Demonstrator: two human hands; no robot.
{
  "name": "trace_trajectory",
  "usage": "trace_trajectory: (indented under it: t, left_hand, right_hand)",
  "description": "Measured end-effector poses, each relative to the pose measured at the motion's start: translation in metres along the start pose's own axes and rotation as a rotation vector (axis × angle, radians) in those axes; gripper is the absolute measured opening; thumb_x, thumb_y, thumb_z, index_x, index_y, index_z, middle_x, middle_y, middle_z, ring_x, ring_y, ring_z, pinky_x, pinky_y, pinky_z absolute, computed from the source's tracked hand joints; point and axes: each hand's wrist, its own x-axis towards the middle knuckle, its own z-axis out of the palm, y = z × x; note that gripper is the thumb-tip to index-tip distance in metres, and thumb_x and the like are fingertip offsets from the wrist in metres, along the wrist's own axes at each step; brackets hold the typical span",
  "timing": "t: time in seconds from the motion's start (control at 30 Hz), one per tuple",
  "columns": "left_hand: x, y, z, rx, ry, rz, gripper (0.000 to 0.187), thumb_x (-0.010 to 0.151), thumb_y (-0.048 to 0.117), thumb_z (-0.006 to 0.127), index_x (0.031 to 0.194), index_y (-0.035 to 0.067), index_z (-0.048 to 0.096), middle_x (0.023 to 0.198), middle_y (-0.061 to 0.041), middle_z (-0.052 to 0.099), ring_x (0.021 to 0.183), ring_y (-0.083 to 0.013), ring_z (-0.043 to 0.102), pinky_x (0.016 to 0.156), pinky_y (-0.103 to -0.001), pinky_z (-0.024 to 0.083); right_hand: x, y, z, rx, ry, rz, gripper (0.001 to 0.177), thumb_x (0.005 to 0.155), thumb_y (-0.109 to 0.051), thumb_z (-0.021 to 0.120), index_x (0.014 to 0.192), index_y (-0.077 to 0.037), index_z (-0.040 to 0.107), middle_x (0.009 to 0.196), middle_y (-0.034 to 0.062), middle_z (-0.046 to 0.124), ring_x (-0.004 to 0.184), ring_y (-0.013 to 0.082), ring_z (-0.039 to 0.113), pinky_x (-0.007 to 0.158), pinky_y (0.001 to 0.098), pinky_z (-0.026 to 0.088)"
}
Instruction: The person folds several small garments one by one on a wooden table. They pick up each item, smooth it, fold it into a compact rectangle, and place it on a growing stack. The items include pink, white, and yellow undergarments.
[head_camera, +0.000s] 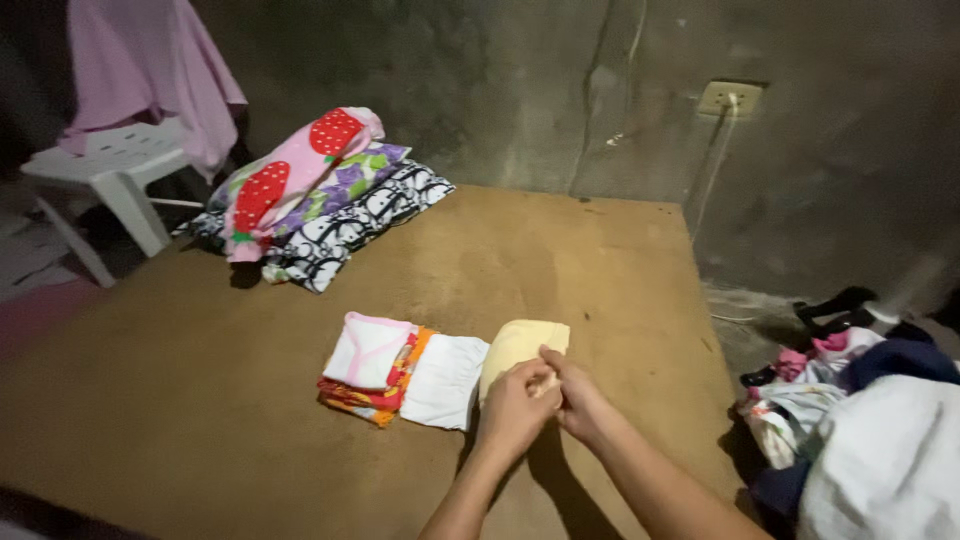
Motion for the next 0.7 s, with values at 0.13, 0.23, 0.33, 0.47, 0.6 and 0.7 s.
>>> trace_trajectory:
  t: [0.13, 0.23, 0.33, 0.47, 0.6, 0.7]
  left_hand:
    - [0.012, -0.030, -0.043, 0.111, 0.377, 0.106, 0.034, 0.088, 0.030, 0.075, 0.115, 0.011, 0.069, 0.123, -0.012, 0.073, 0.114, -0.0284, 0.066, 0.100, -0.040, 0.052]
    - [0.026, -0.037, -0.082, -0.384, 0.260, -0.288, 0.052, 0.091, 0.032, 0.076, 0.135, 0.020, 0.050, 0.133, -0.015, 0.063, 0.117, -0.0270, 0.062, 0.095, -0.042, 0.050]
    - [0.030, -0.044, -0.110, -0.832, -0.005, -0.581, 0.051, 0.096, 0.018, 0.063, 0.138, 0.037, 0.041, 0.137, -0.012, 0.061, 0.115, -0.0255, 0.064, 0.088, -0.044, 0.052]
    - [0.054, -0.078, -0.124, -0.483, -0.092, -0.232, 0.057, 0.092, -0.006, 0.057, 0.140, 0.025, 0.054, 0.138, -0.013, 0.061, 0.117, -0.0235, 0.063, 0.090, -0.031, 0.054]
    - [0.081, -0.145, -0.123, -0.257, -0.124, -0.068, 0.078, 0.078, -0.020, 0.041, 0.144, 0.019, 0.060, 0.143, -0.013, 0.064, 0.121, -0.0226, 0.065, 0.096, -0.028, 0.052]
    - [0.086, -0.181, -0.116, -0.024, -0.033, 0.081, 0.081, 0.075, -0.022, 0.038, 0.146, 0.010, 0.058, 0.148, -0.018, 0.060, 0.136, -0.0273, 0.056, 0.113, -0.034, 0.041]
  right_hand:
    - [0.014, -0.003, 0.005, 0.101, -0.084, 0.030, 0.050, 0.101, -0.031, 0.049, 0.139, 0.002, 0.051, 0.129, 0.0209, 0.067, 0.115, 0.0325, 0.068, 0.097, 0.0471, 0.057]
    - [0.025, -0.004, 0.018, 0.037, -0.169, 0.009, 0.049, 0.102, -0.026, 0.050, 0.139, 0.006, 0.050, 0.130, 0.0231, 0.067, 0.115, 0.0332, 0.069, 0.097, 0.0468, 0.054]
    - [0.037, 0.001, 0.032, -0.184, -0.209, -0.028, 0.049, 0.100, -0.019, 0.055, 0.142, 0.007, 0.051, 0.128, 0.0213, 0.069, 0.110, 0.0284, 0.072, 0.092, 0.0414, 0.059]
    - [0.049, 0.018, 0.060, -0.460, -0.045, -0.155, 0.055, 0.091, 0.001, 0.061, 0.143, 0.000, 0.045, 0.120, 0.0175, 0.068, 0.099, 0.0260, 0.071, 0.080, 0.0421, 0.063]
    - [0.057, 0.048, 0.077, -0.528, 0.234, -0.110, 0.085, 0.093, 0.008, 0.063, 0.157, -0.019, 0.015, 0.125, 0.0223, 0.060, 0.089, 0.0350, 0.069, 0.066, 0.0445, 0.057]
    - [0.064, 0.080, 0.070, -0.528, 0.053, -0.215, 0.083, 0.086, 0.015, 0.059, 0.156, -0.014, 0.026, 0.131, 0.0230, 0.058, 0.084, 0.0279, 0.066, 0.062, 0.0382, 0.055]
